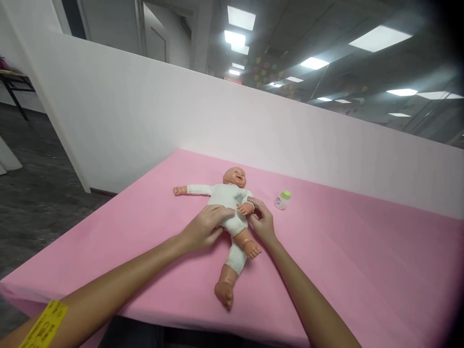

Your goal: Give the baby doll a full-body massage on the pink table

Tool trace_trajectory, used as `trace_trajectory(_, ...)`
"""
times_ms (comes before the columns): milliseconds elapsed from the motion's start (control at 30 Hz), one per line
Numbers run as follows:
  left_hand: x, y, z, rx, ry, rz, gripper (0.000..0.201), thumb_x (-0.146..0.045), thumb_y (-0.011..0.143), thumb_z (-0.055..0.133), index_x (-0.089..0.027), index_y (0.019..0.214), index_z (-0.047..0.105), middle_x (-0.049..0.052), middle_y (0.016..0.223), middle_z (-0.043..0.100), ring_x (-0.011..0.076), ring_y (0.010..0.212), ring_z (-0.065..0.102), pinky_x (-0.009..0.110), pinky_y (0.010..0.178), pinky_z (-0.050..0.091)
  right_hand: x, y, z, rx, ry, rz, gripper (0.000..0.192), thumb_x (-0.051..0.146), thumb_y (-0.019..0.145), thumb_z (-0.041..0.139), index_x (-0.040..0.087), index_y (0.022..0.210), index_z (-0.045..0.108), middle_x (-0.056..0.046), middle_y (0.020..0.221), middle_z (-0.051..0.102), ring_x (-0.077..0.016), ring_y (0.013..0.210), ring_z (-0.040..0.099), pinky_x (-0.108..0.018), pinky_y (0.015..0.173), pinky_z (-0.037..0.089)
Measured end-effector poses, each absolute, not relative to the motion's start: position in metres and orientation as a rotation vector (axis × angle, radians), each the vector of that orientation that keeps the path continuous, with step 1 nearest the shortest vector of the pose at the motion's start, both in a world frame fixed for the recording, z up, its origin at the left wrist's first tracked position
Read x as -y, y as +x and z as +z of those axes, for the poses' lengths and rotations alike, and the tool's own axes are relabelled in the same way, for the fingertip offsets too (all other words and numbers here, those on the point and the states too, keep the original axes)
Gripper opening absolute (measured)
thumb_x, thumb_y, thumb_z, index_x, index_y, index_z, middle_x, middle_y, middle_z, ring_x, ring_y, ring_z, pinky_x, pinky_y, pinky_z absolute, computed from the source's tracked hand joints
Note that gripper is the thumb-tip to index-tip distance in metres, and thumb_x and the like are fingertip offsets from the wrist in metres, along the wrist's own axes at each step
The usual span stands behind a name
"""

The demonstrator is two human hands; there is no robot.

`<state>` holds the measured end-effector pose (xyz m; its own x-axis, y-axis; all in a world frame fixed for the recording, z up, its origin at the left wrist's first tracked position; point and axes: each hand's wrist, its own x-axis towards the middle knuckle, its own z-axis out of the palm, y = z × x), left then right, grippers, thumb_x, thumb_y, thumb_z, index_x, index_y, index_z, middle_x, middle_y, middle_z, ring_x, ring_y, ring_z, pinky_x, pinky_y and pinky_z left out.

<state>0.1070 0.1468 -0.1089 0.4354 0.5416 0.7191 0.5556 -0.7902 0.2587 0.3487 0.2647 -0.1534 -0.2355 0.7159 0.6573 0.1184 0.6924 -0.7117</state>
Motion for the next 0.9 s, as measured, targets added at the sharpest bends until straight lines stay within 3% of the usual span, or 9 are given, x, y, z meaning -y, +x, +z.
trace_trajectory(167,-0.148,0.108,-0.115,1.129,-2.526,-1.364,0.051,-0.001,0.086,0.057,-0.025,0.132,0.06,0.009,0.136,0.067,0.0258,0.122,0.063,0.045,0.104,0.052,-0.269,0.353,-0.155,1.876,-0.642,0.495,0.044,0.016,0.087,0.057,0.025,0.128,0.07,-0.011,0.141,0.062,-0.0273,0.129,0.061,-0.041,0.091,0.059)
trace_trajectory(433,-0.149,0.1,-0.111,1.047,-2.568,-1.378,0.047,-0.002,0.087,0.052,-0.023,0.128,0.061,0.013,0.13,0.06,0.0259,0.122,0.06,0.042,0.1,0.055,-0.27,0.352,-0.155,1.653,-0.671,0.783,0.043,0.032,0.091,0.069,0.022,0.132,0.063,-0.012,0.139,0.065,-0.026,0.127,0.065,-0.046,0.108,0.054)
trace_trajectory(633,-0.146,0.088,-0.103,0.93,-2.713,-1.277,0.052,-0.002,0.08,0.05,-0.023,0.127,0.053,0.012,0.131,0.063,0.0304,0.133,0.054,0.053,0.113,0.046,-0.275,0.352,-0.151,1.249,-0.717,0.999,0.069,0.044,0.082,0.081,0.024,0.143,0.056,-0.01,0.135,0.067,-0.0234,0.11,0.072,-0.046,0.104,0.059)
trace_trajectory(767,-0.144,0.084,-0.1,0.98,-2.796,-1.136,0.055,0.001,0.08,0.045,-0.025,0.128,0.057,0.01,0.13,0.062,0.029,0.13,0.053,0.052,0.112,0.043,-0.285,0.358,-0.157,0.986,-0.733,1.102,0.062,0.04,0.069,0.091,0.02,0.122,0.065,-0.005,0.105,0.074,-0.0224,0.1,0.074,-0.046,0.106,0.059)
trace_trajectory(900,-0.145,0.088,-0.094,1.103,-2.731,-1.092,0.053,-0.003,0.086,0.045,-0.029,0.128,0.064,0.009,0.125,0.057,0.0279,0.12,0.052,0.047,0.105,0.045,-0.292,0.36,-0.165,0.883,-0.735,1.167,0.048,0.04,0.066,0.092,0.022,0.101,0.065,-0.004,0.1,0.073,-0.0225,0.099,0.074,-0.043,0.103,0.062)
